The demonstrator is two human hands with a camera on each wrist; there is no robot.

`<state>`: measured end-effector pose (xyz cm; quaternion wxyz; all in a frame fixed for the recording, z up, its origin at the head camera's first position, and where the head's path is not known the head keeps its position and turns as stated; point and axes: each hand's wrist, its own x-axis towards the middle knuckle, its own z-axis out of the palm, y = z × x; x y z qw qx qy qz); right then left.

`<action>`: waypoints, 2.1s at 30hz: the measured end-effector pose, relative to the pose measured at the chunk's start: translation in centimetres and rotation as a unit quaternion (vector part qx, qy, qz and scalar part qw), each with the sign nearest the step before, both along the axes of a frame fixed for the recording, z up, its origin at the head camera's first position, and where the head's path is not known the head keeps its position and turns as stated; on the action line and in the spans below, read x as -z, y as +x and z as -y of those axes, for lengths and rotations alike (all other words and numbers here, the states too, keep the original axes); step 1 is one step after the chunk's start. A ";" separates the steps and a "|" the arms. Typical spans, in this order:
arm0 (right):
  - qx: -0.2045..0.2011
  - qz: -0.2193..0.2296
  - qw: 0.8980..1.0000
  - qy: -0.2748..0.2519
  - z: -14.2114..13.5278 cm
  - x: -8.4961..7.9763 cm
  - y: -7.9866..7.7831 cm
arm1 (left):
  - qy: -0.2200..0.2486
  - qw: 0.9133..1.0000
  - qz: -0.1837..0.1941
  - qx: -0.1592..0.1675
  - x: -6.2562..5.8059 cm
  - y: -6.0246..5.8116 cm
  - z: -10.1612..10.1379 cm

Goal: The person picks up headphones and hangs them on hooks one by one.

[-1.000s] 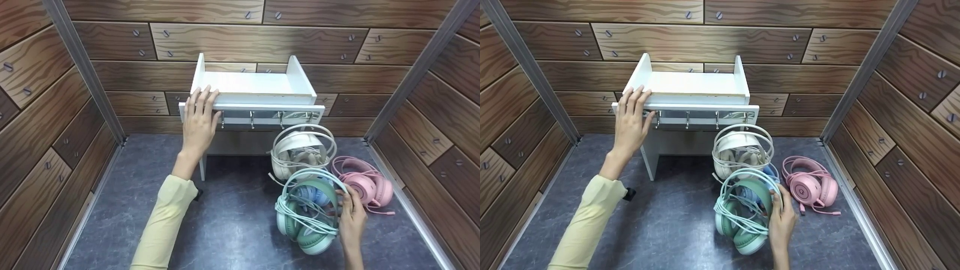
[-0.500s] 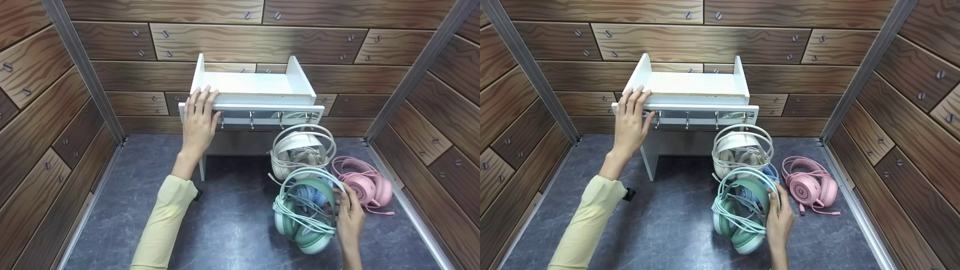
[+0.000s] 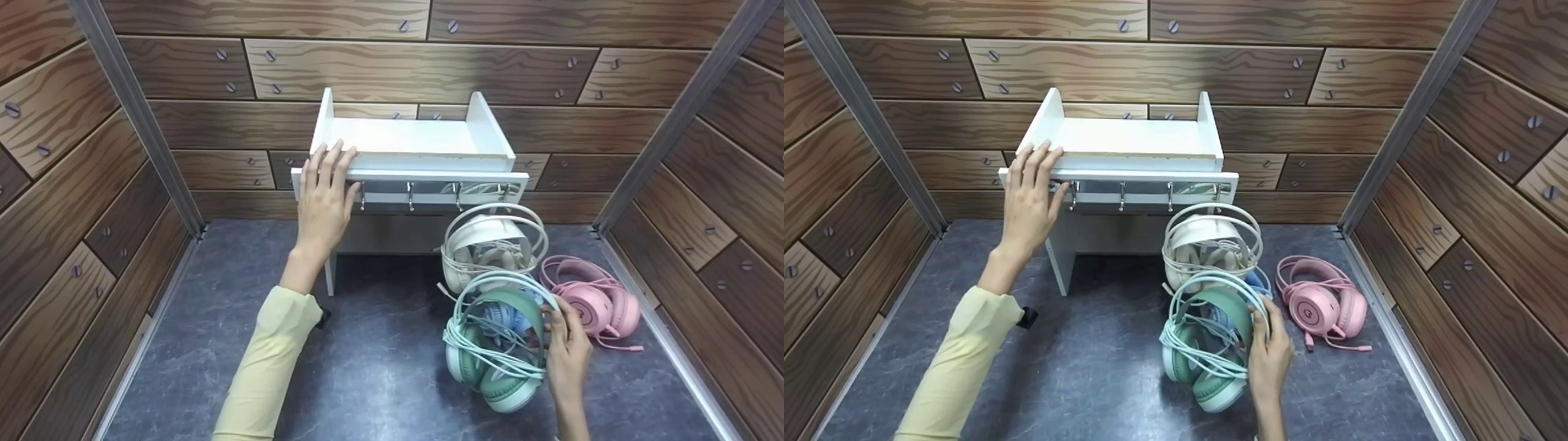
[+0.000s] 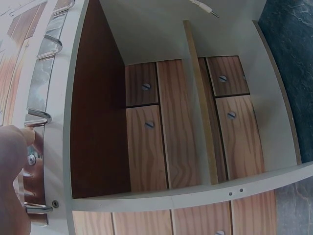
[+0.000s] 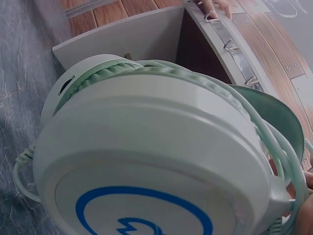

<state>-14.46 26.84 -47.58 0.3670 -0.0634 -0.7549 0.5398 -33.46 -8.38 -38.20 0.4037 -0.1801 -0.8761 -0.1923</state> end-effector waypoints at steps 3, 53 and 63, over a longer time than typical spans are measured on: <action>0.003 0.005 1.000 0.006 0.2 -0.3 0.1 | 0.000 1.000 0.003 0.000 0.1 0.0 0.0; -0.029 -0.003 1.000 0.004 1.5 -2.1 -0.7 | 0.005 1.000 0.000 0.002 0.0 -0.2 0.0; -0.035 -0.017 0.999 0.005 1.7 -2.2 -1.0 | 0.005 1.000 -0.003 0.003 -0.1 -0.1 -0.1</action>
